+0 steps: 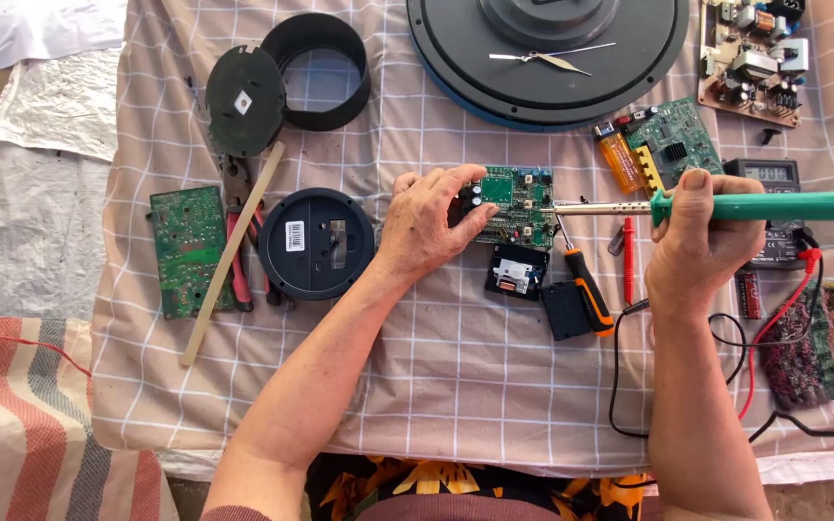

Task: The person uses a multimeter to test a circuit board, then assembles a clock mechanism by inserting a motor into a black housing. They attach the clock face and install the hands, using a screwdriver to secure the components and a multimeter to verify the assembly.

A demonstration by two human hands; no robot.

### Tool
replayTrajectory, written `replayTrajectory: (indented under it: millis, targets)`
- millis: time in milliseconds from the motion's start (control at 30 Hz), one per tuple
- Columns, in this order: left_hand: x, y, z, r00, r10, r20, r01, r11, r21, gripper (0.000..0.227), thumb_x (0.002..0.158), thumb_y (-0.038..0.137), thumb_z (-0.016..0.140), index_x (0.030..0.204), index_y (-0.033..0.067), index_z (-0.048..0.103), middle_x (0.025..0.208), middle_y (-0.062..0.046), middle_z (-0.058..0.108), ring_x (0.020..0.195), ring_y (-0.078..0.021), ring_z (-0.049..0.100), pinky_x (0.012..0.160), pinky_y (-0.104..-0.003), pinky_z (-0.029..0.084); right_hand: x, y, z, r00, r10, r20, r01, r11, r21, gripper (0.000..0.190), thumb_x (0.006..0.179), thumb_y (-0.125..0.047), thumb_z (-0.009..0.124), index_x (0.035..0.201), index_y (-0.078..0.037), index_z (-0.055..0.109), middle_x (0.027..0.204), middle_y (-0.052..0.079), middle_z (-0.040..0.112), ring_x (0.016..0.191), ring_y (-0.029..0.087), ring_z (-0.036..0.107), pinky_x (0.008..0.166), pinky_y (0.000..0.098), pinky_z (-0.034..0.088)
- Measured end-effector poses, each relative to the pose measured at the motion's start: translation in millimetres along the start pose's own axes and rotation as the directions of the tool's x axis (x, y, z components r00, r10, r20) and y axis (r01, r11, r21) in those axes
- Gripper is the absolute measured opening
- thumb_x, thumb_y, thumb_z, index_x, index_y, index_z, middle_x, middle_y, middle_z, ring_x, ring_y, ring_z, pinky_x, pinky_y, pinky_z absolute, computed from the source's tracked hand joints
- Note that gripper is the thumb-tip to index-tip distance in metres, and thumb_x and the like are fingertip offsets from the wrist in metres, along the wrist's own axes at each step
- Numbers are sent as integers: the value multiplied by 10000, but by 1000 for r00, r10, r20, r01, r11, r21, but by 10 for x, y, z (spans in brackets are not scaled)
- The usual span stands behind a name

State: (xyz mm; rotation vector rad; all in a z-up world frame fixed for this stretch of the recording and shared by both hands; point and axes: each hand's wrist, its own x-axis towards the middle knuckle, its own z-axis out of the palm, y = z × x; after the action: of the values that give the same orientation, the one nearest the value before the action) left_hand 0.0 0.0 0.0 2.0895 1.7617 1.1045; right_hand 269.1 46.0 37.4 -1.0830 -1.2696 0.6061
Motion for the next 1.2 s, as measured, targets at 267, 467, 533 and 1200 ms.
replayTrajectory:
  millis: [267, 467, 533, 1200]
  targets:
    - [10, -72, 27, 998, 67, -12, -67, 997, -37, 423, 916, 408, 723, 1267, 176, 673, 1154, -33, 746, 1063, -211, 697, 957, -376, 396, 235, -26, -62, 951, -7, -309, 46, 992, 118, 299, 1048, -325, 639, 879, -95, 548, 700, 78, 550, 477, 120, 498, 436, 257, 419]
    - [-7, -124, 65, 994, 95, -45, -97, 995, -36, 446, 892, 390, 805, 1273, 188, 691, 1090, -30, 737, 997, -193, 701, 944, -323, 383, 490, 121, -160, 762, 502, -410, -268, 820, 507, 339, 885, -367, 748, 830, -66, 604, 630, 70, 572, 466, 152, 621, 465, 271, 605]
    - [-18, -148, 78, 992, 98, -74, -100, 995, -30, 446, 885, 390, 820, 1267, 194, 697, 1069, -19, 736, 972, -189, 705, 949, -306, 389, 547, 144, -227, 722, 591, -360, -339, 755, 561, 344, 868, -379, 755, 848, -60, 627, 609, 94, 574, 489, 176, 656, 511, 309, 676]
    - [-3, -36, 22, 995, 37, -91, -43, 997, -70, 443, 873, 358, 869, 1251, 181, 718, 1017, -61, 726, 964, -224, 709, 980, -311, 383, 917, 682, -1037, 567, 708, -421, -65, 548, 834, 307, 857, -103, 735, 1005, 68, 528, 864, 184, 585, 726, 293, 743, 844, 530, 715]
